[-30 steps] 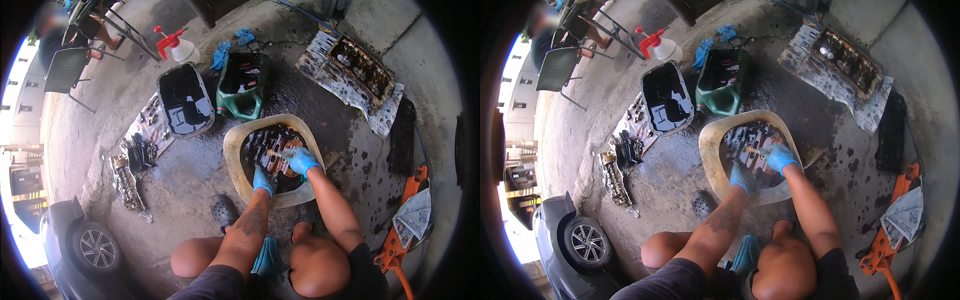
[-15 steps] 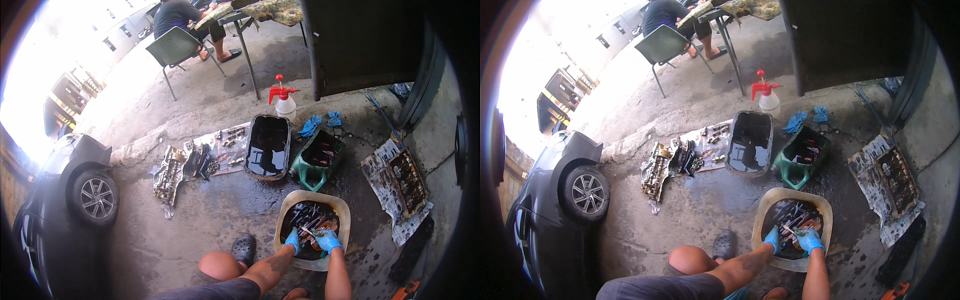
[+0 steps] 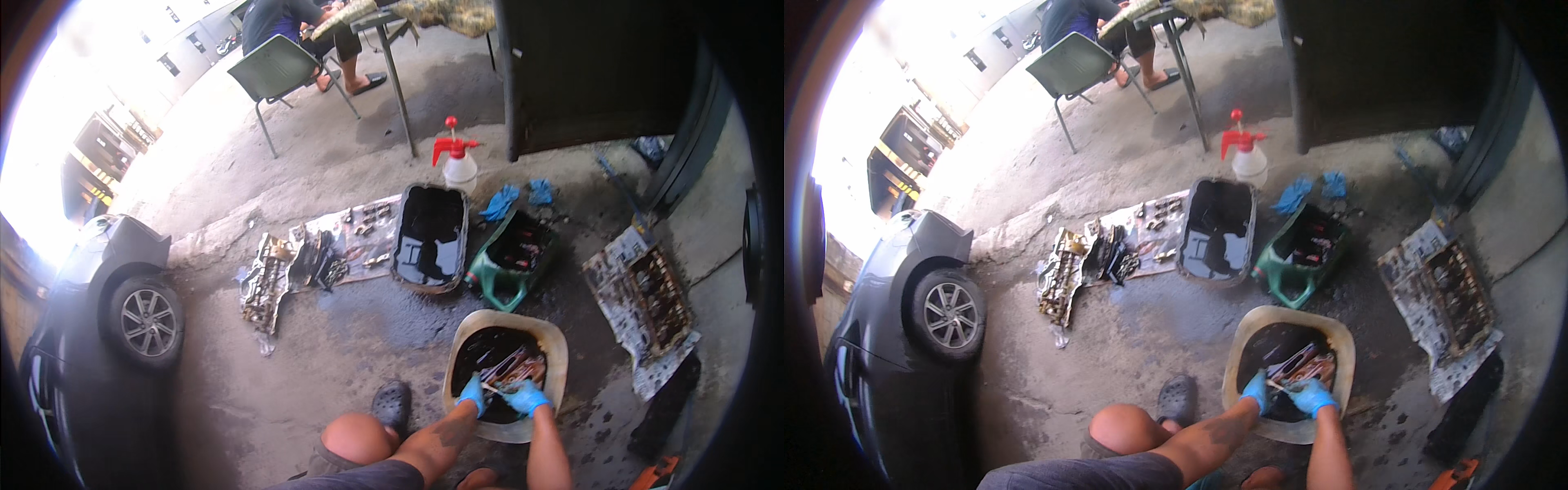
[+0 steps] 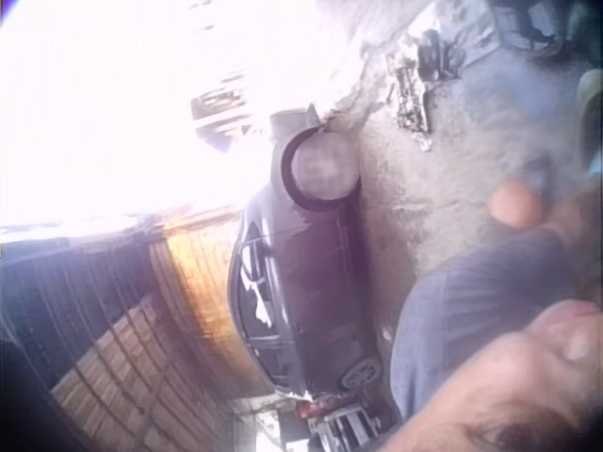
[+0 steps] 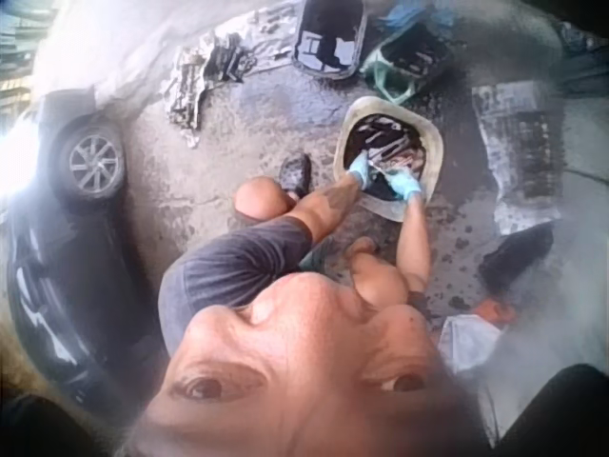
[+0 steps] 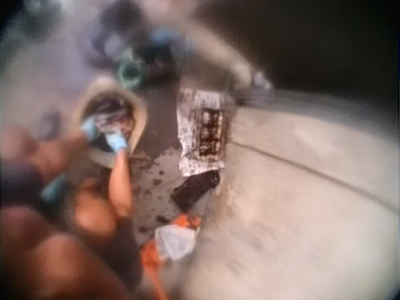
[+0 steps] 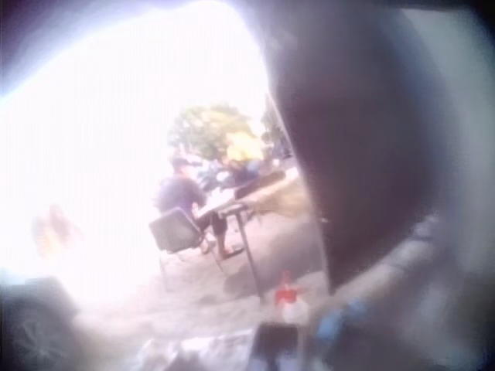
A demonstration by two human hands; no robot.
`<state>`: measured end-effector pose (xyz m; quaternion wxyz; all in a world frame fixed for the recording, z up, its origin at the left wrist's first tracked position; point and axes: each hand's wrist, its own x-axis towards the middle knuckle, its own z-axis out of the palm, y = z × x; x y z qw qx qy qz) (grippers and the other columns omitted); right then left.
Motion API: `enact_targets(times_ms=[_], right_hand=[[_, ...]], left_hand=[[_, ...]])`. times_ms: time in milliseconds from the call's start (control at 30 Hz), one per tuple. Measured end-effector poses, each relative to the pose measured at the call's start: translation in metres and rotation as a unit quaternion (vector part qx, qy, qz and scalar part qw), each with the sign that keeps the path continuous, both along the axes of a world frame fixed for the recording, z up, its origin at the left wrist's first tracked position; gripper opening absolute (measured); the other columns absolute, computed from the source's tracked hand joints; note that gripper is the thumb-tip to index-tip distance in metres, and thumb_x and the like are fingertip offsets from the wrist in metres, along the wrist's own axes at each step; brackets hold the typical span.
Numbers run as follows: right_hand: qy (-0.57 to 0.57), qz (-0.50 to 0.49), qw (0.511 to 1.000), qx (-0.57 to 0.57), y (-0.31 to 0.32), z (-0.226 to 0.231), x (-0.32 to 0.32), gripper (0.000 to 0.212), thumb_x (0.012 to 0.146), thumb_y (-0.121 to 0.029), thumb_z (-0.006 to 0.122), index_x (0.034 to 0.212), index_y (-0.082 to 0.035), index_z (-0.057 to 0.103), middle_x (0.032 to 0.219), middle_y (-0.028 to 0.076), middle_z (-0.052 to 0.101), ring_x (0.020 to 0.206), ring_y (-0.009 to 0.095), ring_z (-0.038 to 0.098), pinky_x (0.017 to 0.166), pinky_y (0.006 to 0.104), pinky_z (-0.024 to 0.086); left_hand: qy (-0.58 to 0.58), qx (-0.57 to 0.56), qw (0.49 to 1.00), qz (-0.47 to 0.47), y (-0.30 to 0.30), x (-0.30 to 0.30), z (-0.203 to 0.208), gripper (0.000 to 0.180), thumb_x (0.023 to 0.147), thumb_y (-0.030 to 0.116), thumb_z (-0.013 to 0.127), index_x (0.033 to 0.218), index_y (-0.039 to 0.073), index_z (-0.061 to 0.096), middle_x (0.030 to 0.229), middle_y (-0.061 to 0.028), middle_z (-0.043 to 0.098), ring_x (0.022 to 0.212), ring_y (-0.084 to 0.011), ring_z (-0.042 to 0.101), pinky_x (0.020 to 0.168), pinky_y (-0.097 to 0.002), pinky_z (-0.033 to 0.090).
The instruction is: The person scrubs a metallic engine component submerged in a basin of dark liquid using a small brush. The person repeatedly dips and scrubs the part, turning it over to clean multiple surfaces.
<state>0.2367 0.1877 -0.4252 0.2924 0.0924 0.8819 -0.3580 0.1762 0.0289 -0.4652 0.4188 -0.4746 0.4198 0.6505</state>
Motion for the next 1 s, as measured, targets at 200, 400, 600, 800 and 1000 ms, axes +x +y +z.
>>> enact_targets(times_ms=[200,400,600,800,1000], right_hand=[[-0.025,0.067,0.994,0.078,-0.047,0.147,-0.033,0.04,0.092,-0.027,0.05,0.13,-0.022,0.06,0.122,0.017,0.064,0.11,0.037,0.063,0.094,0.0454,0.05],[0.043,0.064,0.972,0.224,0.057,0.183,-0.008,0.037,0.097,-0.028,0.041,0.119,-0.008,0.062,0.112,0.024,0.064,0.099,0.042,0.064,0.086,0.0511,0.051],[-0.13,-0.101,0.973,0.162,0.01,0.339,-0.048,0.037,0.091,-0.025,0.052,0.124,-0.014,0.065,0.119,0.019,0.065,0.108,0.038,0.063,0.092,0.0449,0.052],[0.041,-0.155,0.953,0.255,-0.032,0.359,-0.046,0.032,0.088,-0.023,0.052,0.113,-0.01,0.068,0.121,0.023,0.062,0.113,0.041,0.059,0.097,0.0467,0.048],[0.102,-0.127,0.96,0.228,-0.044,0.361,-0.057,0.034,0.083,-0.027,0.064,0.112,-0.012,0.069,0.109,0.025,0.066,0.106,0.041,0.063,0.089,0.0492,0.05]], left_hand=[[0.002,0.034,0.999,0.039,-0.045,0.007,-0.017,0.047,0.099,0.056,0.04,0.118,0.018,0.061,0.109,-0.0043,0.066,0.087,-0.0242,0.062,0.067,-0.0394,0.051],[0.029,0.094,0.995,-0.005,0.027,0.004,0.032,0.064,0.095,0.066,0.039,0.14,0.022,0.049,0.122,-0.0061,0.061,0.096,-0.0244,0.057,0.076,-0.0418,0.047],[0.003,0.012,1.0,0.004,0.019,-0.016,0.107,0.06,0.092,0.058,0.056,0.136,0.018,0.054,0.132,-0.0065,0.057,0.111,-0.0271,0.057,0.08,-0.0461,0.05],[0.079,0.075,0.993,-0.037,-0.003,-0.049,0.113,0.071,0.092,0.06,0.055,0.148,0.019,0.04,0.145,-0.0061,0.047,0.126,-0.0292,0.049,0.094,-0.0492,0.047],[0.171,-0.007,0.98,-0.103,-0.021,-0.052,0.125,0.072,0.093,0.058,0.052,0.15,0.017,0.037,0.154,-0.0087,0.034,0.14,-0.0316,0.033,0.108,-0.0493,0.036]])
